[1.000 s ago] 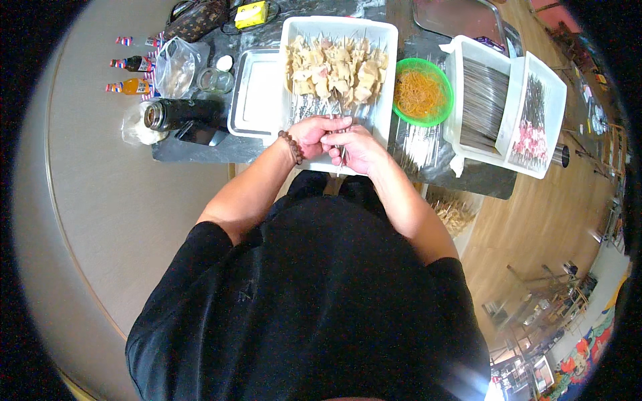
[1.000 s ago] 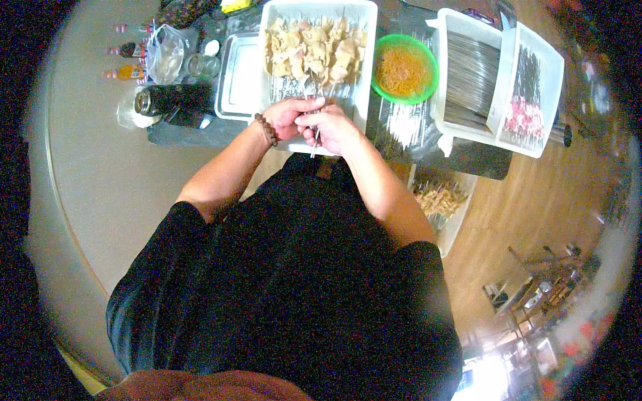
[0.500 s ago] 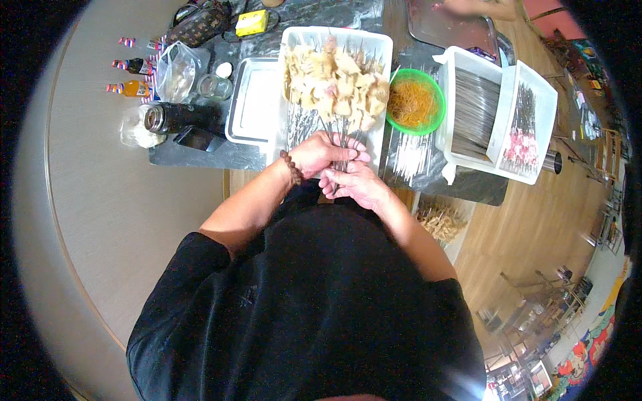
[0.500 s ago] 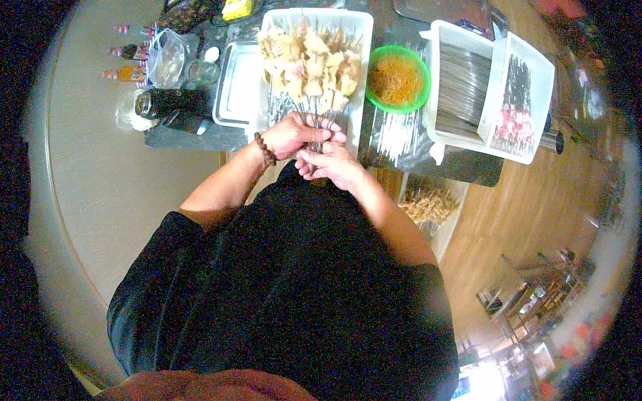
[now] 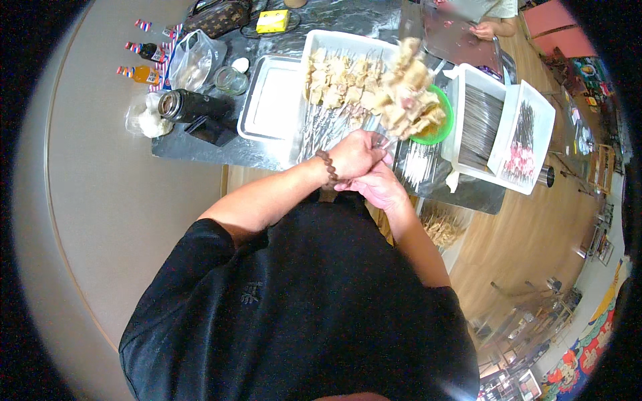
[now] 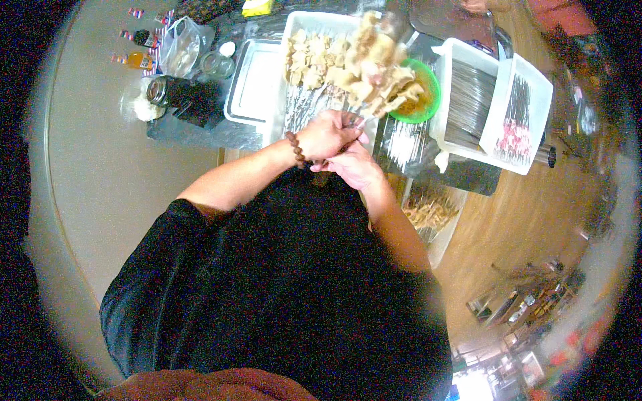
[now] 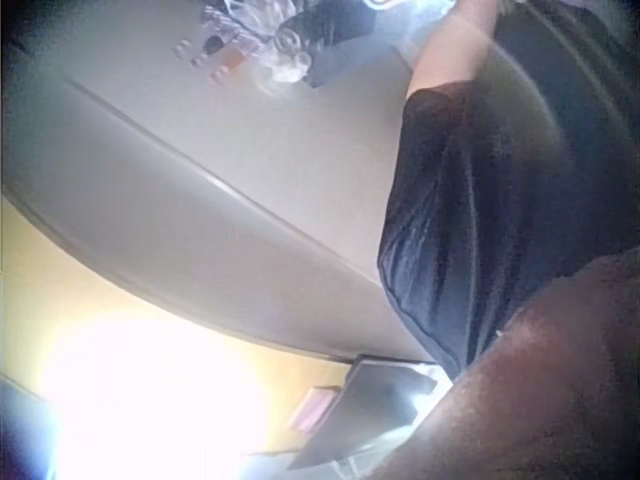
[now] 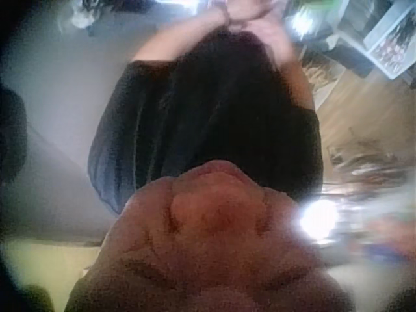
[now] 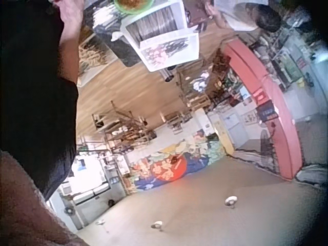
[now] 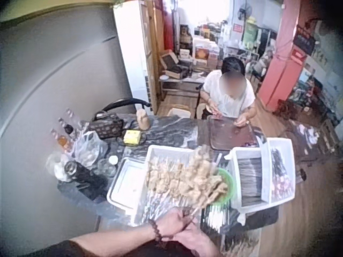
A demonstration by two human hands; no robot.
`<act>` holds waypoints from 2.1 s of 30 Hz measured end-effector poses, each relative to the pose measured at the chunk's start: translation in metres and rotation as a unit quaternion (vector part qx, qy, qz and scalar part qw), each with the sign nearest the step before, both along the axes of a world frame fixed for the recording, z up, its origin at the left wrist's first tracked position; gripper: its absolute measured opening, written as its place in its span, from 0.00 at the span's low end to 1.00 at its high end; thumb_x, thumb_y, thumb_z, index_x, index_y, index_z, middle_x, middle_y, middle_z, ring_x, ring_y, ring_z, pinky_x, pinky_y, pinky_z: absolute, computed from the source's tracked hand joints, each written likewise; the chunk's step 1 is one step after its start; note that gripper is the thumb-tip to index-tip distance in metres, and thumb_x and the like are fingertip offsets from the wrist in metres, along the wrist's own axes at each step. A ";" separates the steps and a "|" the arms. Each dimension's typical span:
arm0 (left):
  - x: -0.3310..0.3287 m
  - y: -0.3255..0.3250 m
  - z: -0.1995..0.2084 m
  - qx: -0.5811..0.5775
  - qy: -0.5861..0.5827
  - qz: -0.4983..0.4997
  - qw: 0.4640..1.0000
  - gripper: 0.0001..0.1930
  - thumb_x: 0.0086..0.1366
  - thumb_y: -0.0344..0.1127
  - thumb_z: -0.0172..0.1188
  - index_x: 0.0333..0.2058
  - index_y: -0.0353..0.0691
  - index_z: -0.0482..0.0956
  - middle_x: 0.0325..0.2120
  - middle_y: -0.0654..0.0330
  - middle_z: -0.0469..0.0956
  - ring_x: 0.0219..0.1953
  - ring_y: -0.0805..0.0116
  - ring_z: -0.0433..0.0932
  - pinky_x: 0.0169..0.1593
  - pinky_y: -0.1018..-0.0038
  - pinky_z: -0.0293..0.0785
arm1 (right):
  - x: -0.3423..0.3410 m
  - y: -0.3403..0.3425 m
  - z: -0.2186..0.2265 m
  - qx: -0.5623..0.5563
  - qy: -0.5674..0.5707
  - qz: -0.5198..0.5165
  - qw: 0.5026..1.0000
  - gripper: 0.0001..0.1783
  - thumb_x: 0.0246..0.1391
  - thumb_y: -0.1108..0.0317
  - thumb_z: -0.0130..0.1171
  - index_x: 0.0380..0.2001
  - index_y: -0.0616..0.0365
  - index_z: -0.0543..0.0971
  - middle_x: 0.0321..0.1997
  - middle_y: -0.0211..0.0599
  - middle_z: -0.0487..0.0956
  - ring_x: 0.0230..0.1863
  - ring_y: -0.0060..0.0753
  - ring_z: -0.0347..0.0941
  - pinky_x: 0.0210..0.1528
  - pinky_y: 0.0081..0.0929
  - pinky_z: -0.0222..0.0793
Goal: The person assembles food skewers by inserting metal skewers into pieces of food and arranging them in a tray. The person repeatedly picks up skewers and food items, threads them, and places the completed skewers into a container.
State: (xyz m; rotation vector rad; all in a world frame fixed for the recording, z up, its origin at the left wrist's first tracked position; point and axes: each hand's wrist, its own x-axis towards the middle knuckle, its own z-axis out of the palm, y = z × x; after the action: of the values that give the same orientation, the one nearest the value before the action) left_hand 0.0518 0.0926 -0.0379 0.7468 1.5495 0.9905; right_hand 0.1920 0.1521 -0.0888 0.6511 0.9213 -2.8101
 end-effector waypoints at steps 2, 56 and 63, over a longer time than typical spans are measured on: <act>0.004 -0.004 -0.003 0.029 0.001 0.014 0.999 0.07 0.71 0.30 0.58 0.38 0.34 0.83 0.29 0.60 0.84 0.30 0.76 0.78 0.36 0.74 0.76 | -0.002 0.000 0.007 0.012 -0.032 -0.001 0.999 0.07 0.57 0.79 0.59 0.39 0.65 0.78 0.34 0.44 0.81 0.37 0.41 0.82 0.44 0.40 0.82; -0.058 -0.058 0.055 0.085 -0.183 0.176 0.963 0.14 0.69 0.23 0.58 0.53 0.34 0.80 0.46 0.56 0.85 0.28 0.75 0.80 0.32 0.78 0.77 | -0.088 0.014 0.105 0.231 0.017 -0.288 0.929 0.06 0.58 0.75 0.66 0.37 0.67 0.84 0.32 0.34 0.83 0.31 0.20 0.78 0.34 0.18 0.74; -0.049 -0.067 0.049 0.078 -0.188 0.197 0.959 0.10 0.71 0.26 0.58 0.49 0.33 0.82 0.40 0.62 0.85 0.23 0.80 0.69 0.28 0.82 0.67 | -0.085 0.010 0.103 0.232 0.047 -0.275 0.932 0.05 0.57 0.76 0.66 0.34 0.68 0.83 0.30 0.37 0.84 0.28 0.22 0.78 0.31 0.18 0.73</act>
State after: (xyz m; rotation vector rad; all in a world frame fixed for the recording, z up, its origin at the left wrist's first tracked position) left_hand 0.0031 0.0261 0.0109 0.3275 1.3166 1.4709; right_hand 0.1068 0.1619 0.0143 0.9667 1.6873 -3.1242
